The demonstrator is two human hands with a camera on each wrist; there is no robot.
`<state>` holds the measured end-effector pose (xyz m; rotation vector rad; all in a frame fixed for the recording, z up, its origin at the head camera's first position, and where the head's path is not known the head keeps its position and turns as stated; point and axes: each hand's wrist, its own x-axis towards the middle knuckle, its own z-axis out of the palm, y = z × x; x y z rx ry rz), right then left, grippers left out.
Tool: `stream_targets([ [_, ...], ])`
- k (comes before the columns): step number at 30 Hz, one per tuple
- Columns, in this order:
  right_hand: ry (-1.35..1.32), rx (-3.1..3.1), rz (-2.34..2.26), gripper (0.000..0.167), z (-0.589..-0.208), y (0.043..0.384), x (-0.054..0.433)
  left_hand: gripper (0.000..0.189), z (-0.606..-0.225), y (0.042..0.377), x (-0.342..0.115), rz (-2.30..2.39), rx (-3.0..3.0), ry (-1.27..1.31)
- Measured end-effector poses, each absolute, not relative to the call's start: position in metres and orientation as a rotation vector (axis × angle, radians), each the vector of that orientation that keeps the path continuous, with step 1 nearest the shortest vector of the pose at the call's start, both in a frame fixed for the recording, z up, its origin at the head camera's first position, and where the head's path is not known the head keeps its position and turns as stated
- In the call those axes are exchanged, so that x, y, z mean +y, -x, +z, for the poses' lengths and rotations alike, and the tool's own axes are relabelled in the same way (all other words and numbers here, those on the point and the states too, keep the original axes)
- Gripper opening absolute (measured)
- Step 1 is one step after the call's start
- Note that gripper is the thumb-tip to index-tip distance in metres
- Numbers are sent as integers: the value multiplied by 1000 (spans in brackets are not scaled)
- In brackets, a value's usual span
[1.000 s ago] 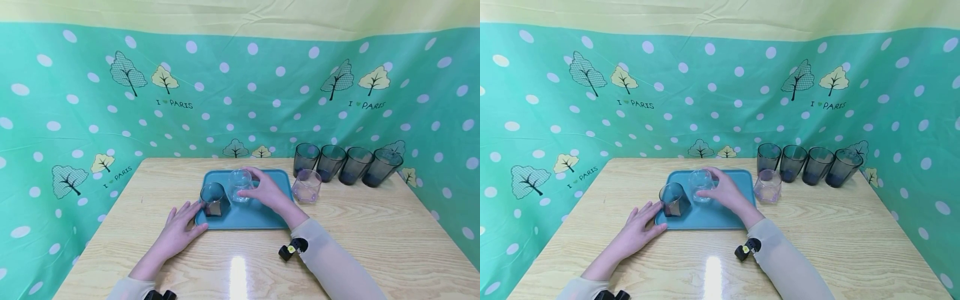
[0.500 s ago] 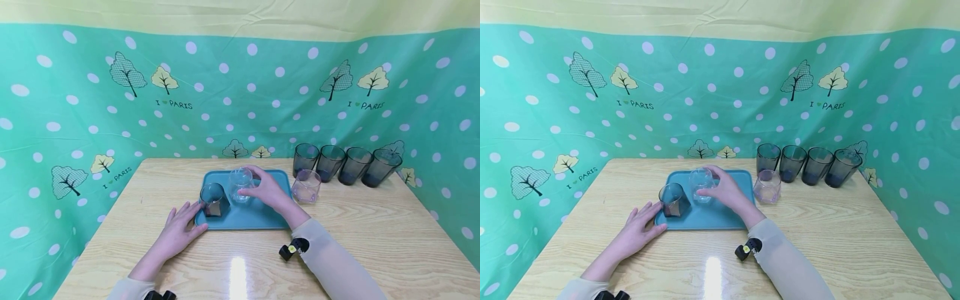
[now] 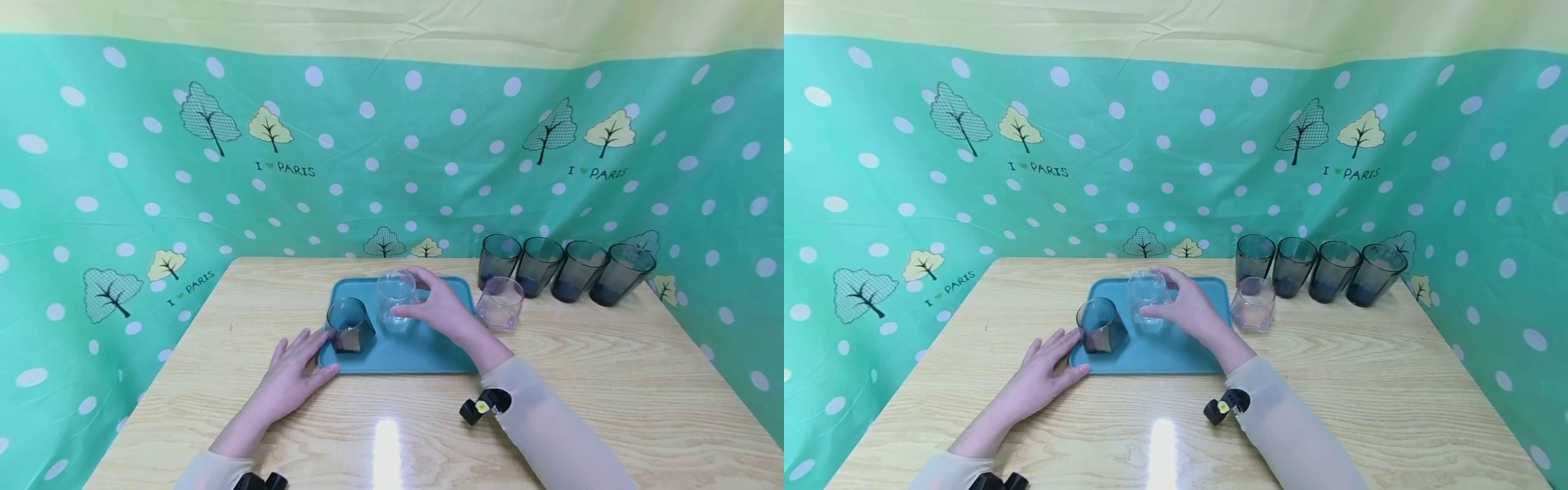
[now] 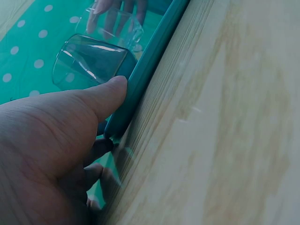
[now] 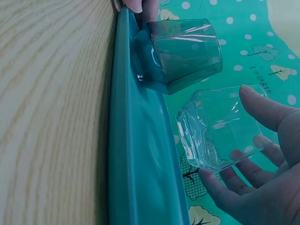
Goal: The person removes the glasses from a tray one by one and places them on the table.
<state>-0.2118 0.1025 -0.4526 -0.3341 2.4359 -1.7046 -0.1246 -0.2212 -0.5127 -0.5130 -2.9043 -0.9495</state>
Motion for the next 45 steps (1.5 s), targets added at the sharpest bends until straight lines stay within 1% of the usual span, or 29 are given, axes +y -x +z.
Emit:
stream_targets([
  [13,343,2526,-1641,86,-436,200,116,76,-511,126,-220,-955,-2900,524],
  [29,344,2550,-1589,90,-413,173,149,76,-514,126,-221,-959,-2890,526],
  [45,309,2576,-1604,85,-387,140,197,76,-516,126,-224,-952,-2887,532],
])
